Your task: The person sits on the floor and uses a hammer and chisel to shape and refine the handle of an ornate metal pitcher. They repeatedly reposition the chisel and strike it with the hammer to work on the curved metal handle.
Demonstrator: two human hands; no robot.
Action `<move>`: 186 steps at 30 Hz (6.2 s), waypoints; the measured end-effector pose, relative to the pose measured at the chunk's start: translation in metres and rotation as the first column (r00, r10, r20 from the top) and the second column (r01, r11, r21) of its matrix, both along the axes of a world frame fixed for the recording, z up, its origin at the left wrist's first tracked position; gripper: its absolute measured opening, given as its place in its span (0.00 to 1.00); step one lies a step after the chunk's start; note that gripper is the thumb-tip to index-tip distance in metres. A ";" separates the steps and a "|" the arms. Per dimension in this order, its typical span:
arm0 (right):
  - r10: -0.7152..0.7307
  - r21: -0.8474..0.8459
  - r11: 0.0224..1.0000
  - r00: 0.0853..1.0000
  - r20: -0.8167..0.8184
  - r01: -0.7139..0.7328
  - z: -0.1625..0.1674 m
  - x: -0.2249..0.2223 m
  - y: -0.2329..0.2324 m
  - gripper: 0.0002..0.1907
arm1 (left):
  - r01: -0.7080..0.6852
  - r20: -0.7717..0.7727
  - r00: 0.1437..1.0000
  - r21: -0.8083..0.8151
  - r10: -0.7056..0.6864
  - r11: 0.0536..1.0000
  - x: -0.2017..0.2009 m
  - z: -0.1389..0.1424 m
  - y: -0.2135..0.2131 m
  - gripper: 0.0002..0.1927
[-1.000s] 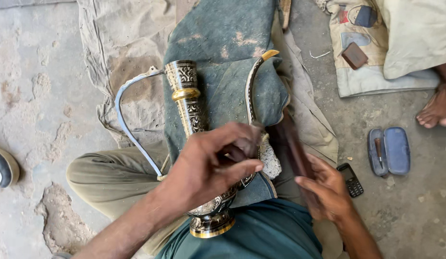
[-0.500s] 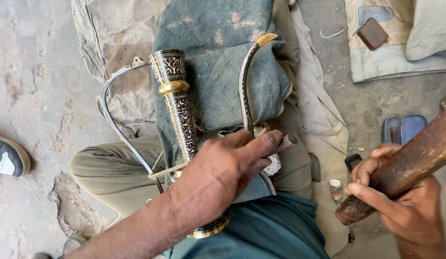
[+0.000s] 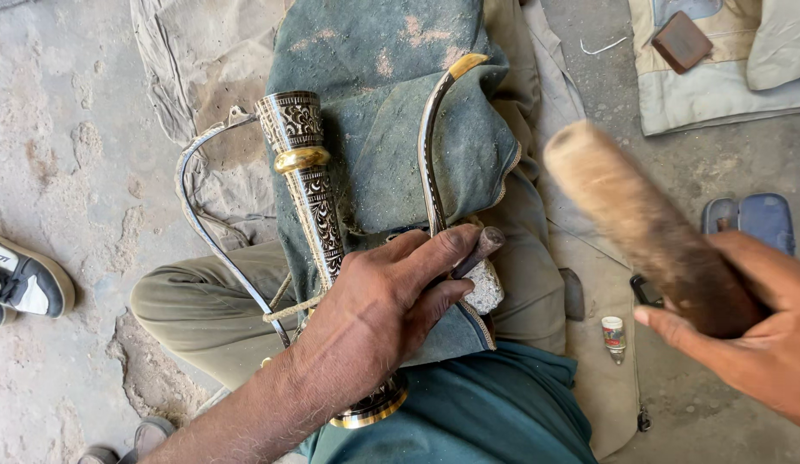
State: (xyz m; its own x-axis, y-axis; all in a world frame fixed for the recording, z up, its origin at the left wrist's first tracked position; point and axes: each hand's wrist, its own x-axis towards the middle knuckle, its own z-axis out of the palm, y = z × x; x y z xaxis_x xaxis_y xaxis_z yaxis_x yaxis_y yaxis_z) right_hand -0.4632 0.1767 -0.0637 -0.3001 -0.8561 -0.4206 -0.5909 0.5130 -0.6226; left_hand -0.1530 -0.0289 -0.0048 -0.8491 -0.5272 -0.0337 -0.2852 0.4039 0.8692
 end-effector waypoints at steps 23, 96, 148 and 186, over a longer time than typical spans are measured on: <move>-0.148 0.038 0.989 0.930 0.338 0.143 -0.018 0.007 0.052 0.14 | -0.097 -0.098 0.990 0.081 0.105 0.992 0.010 0.039 0.000 0.15; 0.108 -0.096 0.985 0.941 -0.320 -0.146 0.040 0.029 -0.002 0.34 | -0.065 0.079 0.995 -0.052 0.069 0.997 0.023 0.004 0.026 0.19; -0.093 -0.318 0.941 0.993 0.076 0.112 0.025 0.055 0.012 0.14 | 0.056 0.087 0.995 -0.048 -0.052 0.997 0.024 0.016 0.016 0.22; -0.225 -0.310 0.756 0.673 0.704 0.577 -0.020 0.104 0.057 0.29 | 0.300 -0.215 0.924 -0.107 -0.317 0.948 0.031 0.000 -0.029 0.20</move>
State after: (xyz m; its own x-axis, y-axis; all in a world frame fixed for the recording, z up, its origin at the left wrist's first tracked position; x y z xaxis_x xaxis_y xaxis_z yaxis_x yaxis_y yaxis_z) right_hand -0.3591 0.2340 -0.0833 -0.5016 -0.8380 -0.2148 0.1858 0.1381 -0.9728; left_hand -0.1219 -0.0583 -0.0047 -0.9505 -0.2322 0.2067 0.0645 0.5032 0.8618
